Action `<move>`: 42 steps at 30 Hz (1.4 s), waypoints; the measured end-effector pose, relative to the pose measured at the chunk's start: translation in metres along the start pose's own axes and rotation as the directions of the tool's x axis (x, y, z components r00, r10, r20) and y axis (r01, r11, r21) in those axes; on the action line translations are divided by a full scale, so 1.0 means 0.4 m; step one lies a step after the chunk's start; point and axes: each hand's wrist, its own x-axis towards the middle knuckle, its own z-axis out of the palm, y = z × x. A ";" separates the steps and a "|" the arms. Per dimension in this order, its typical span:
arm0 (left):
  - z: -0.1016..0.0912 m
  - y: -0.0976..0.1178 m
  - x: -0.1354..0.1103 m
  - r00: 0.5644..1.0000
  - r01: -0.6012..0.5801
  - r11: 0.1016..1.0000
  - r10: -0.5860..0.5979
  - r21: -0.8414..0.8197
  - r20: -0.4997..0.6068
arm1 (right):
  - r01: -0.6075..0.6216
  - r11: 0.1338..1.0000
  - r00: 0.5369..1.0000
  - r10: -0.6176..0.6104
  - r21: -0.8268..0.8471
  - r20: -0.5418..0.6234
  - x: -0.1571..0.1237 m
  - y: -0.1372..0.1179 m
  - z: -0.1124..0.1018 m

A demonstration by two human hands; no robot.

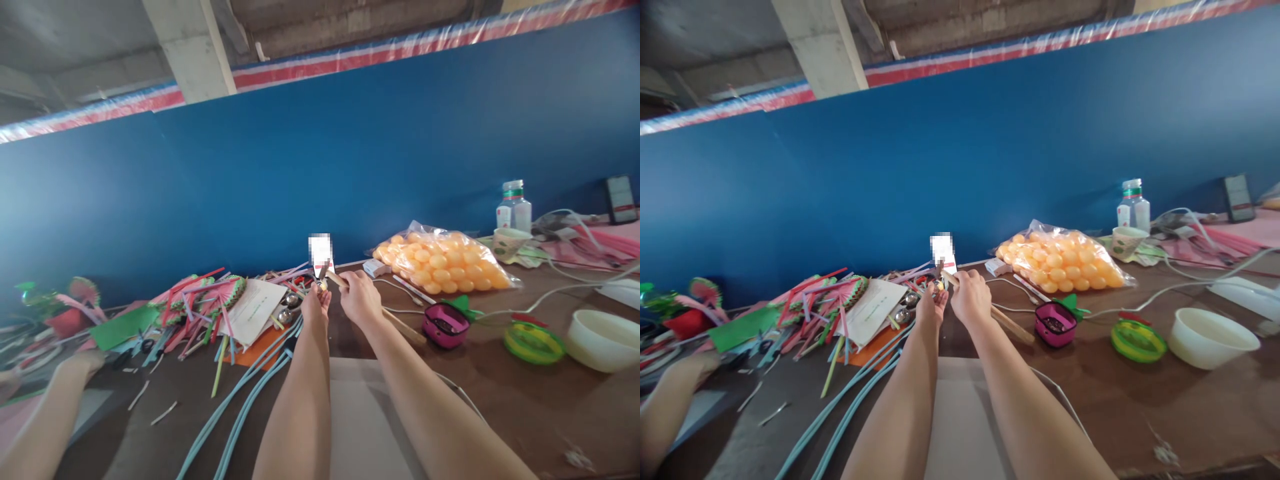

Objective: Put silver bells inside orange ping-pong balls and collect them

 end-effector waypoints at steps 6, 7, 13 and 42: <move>-0.004 -0.004 0.009 0.999 -0.012 1.000 0.013 -0.003 0.030 | -0.003 1.000 1.000 0.003 -0.009 0.031 0.000 -0.001 0.005; -0.005 -0.005 0.011 1.000 -0.017 1.000 0.017 0.001 0.025 | 0.000 1.000 1.000 0.000 -0.005 0.022 -0.001 -0.002 0.006; -0.009 -0.007 0.017 0.998 -0.036 0.999 0.036 0.013 0.046 | 0.005 1.000 0.999 -0.004 -0.016 0.053 -0.002 -0.005 0.008; -0.001 0.004 0.000 0.998 -0.048 0.999 0.048 0.008 0.031 | -0.039 0.999 0.999 0.039 0.003 0.008 0.001 -0.004 -0.005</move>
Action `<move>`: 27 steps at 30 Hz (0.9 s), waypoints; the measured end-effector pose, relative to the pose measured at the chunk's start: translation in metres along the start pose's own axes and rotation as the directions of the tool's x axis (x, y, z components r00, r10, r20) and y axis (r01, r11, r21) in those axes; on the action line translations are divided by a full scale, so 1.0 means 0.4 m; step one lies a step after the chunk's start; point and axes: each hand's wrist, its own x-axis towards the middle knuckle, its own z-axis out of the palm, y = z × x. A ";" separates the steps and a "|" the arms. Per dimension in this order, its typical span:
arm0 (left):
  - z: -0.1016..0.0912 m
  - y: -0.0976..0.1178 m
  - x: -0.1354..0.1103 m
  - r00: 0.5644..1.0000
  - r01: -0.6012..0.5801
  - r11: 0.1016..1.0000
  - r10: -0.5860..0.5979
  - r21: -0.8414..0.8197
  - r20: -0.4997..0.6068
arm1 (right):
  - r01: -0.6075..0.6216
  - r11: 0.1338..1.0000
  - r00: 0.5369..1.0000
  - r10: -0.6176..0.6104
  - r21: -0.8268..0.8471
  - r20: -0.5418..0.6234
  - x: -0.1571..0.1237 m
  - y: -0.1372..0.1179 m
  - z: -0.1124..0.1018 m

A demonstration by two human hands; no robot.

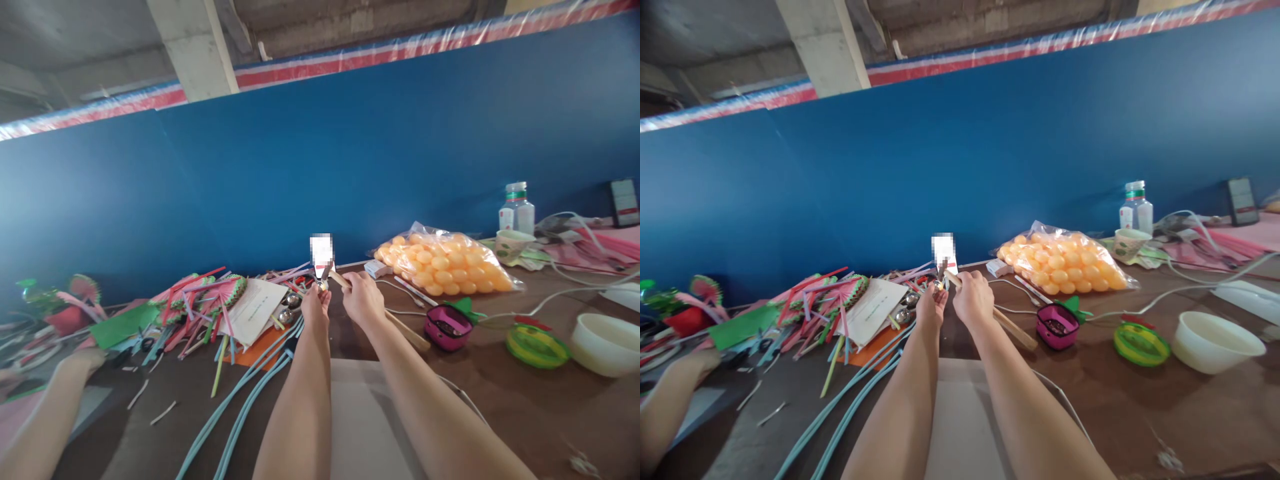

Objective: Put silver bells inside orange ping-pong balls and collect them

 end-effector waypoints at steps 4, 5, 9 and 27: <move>-0.002 -0.002 0.004 0.999 0.010 1.000 -0.009 -0.004 0.030 | -0.011 1.000 0.998 0.012 -0.020 0.067 0.000 0.000 -0.003; -0.003 -0.002 0.004 0.999 0.007 1.000 -0.006 -0.007 0.033 | -0.012 1.000 0.998 0.013 -0.023 0.066 0.000 0.000 -0.003; -0.002 -0.001 0.003 1.000 -0.006 1.000 0.006 0.003 0.011 | -0.017 1.000 1.000 0.017 -0.004 0.021 0.000 -0.002 -0.005; 0.002 0.003 -0.010 0.999 -0.022 1.000 0.022 0.015 0.025 | -0.005 1.000 1.000 0.005 -0.005 0.028 -0.001 0.000 0.000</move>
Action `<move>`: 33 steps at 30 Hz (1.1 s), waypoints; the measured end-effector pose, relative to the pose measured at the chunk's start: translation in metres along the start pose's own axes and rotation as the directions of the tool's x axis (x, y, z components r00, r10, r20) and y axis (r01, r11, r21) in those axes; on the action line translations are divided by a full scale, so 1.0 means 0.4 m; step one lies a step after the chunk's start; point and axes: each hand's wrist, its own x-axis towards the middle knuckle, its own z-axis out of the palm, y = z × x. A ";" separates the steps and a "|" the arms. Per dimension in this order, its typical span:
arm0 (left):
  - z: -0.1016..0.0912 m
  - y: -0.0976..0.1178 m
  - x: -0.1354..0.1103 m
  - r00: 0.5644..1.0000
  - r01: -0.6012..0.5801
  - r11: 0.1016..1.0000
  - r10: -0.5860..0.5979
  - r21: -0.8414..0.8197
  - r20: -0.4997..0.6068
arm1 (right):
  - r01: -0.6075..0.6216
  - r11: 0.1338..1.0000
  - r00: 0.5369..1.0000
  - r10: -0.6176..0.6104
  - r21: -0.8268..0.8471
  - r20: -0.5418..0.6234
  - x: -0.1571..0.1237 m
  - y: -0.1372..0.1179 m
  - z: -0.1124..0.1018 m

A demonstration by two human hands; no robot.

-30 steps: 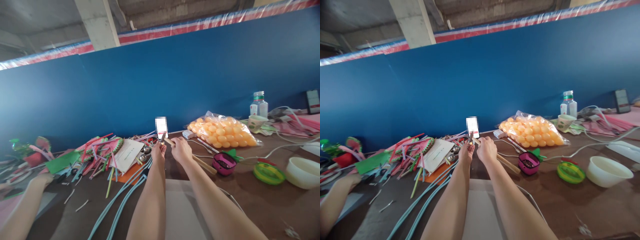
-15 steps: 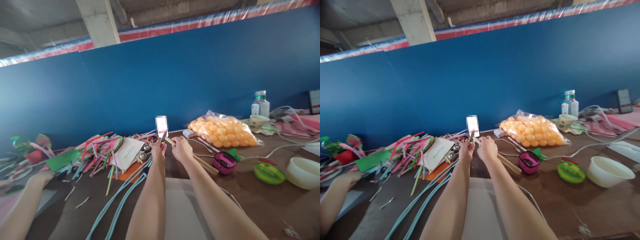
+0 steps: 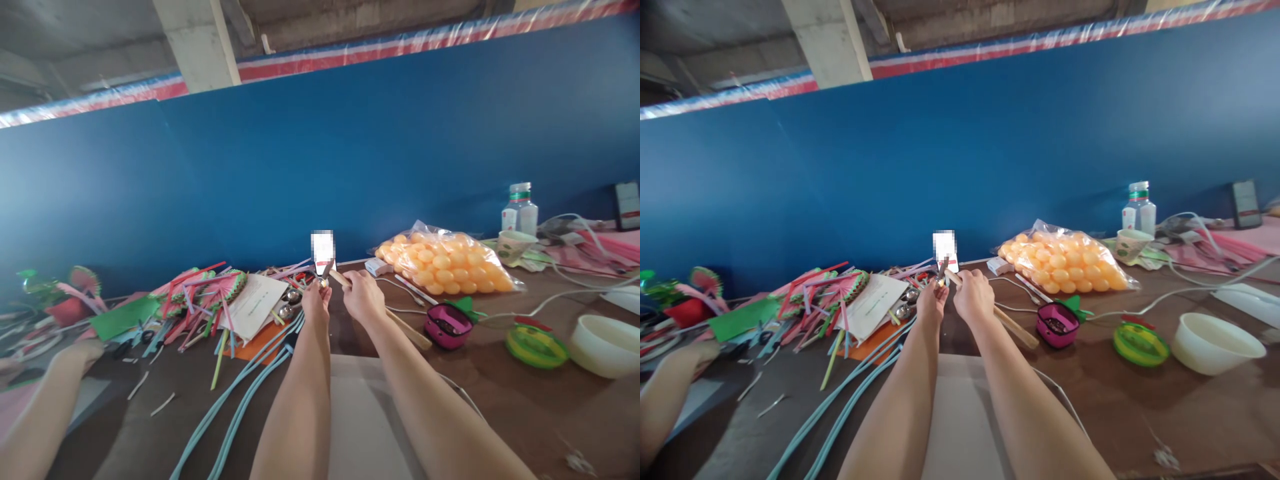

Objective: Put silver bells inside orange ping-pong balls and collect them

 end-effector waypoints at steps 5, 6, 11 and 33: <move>-0.001 -0.001 0.003 1.000 0.006 1.000 -0.006 -0.006 -0.008 | 0.004 1.000 1.000 -0.004 -0.005 -0.007 0.000 0.001 0.001; -0.001 -0.001 0.003 1.000 0.004 1.000 -0.004 -0.005 -0.016 | 0.005 1.000 1.000 -0.005 -0.001 -0.018 0.001 0.001 0.001; 0.000 0.002 -0.001 1.000 0.010 1.000 -0.010 -0.005 0.018 | 0.005 1.000 1.000 -0.004 -0.010 0.012 0.001 0.001 0.001; -0.007 -0.003 0.013 1.000 -0.005 1.000 0.005 -0.006 -0.004 | 0.015 0.999 0.999 -0.013 0.039 -0.041 0.007 0.008 0.004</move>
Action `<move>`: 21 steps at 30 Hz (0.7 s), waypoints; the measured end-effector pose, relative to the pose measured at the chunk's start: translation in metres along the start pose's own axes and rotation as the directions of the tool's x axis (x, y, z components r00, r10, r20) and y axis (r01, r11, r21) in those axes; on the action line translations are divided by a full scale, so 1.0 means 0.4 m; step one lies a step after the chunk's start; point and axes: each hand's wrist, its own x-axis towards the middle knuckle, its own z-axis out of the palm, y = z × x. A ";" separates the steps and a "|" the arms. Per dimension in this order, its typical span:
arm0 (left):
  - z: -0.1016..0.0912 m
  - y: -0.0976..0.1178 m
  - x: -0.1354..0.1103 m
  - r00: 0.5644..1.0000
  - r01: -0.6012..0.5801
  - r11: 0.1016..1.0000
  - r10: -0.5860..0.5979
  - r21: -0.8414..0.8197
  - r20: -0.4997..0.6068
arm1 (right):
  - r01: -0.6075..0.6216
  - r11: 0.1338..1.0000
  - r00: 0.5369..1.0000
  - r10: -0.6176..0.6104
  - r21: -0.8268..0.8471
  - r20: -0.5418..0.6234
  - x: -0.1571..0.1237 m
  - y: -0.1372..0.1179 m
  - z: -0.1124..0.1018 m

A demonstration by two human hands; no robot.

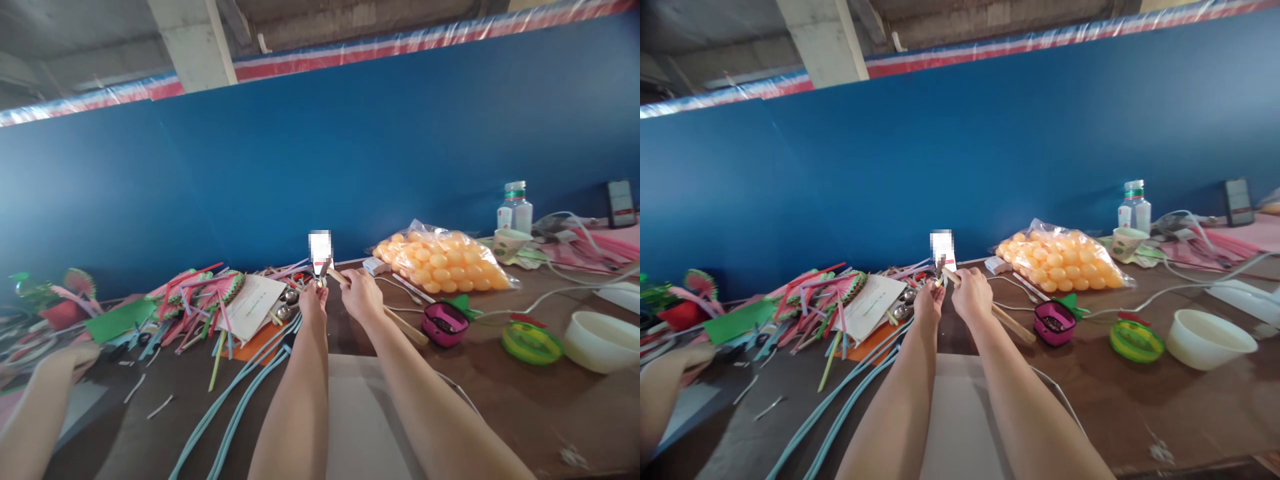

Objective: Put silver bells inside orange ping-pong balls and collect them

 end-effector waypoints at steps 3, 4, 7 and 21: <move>0.000 0.001 -0.002 1.000 0.009 1.000 -0.009 -0.003 0.019 | -0.008 1.000 0.999 0.008 -0.015 0.041 0.001 0.002 0.002; 0.000 0.001 -0.002 1.000 0.011 1.000 -0.011 -0.003 0.021 | -0.004 1.000 0.999 0.005 -0.019 0.049 0.001 0.002 0.002; 0.000 0.001 -0.001 1.000 -0.001 1.000 0.001 0.000 0.001 | 0.006 1.000 1.000 -0.005 -0.006 0.016 0.001 0.002 0.002; 0.002 0.007 -0.004 0.999 0.034 0.995 -0.033 -0.090 0.011 | -0.058 0.998 0.998 0.058 0.035 0.001 0.008 0.010 -0.009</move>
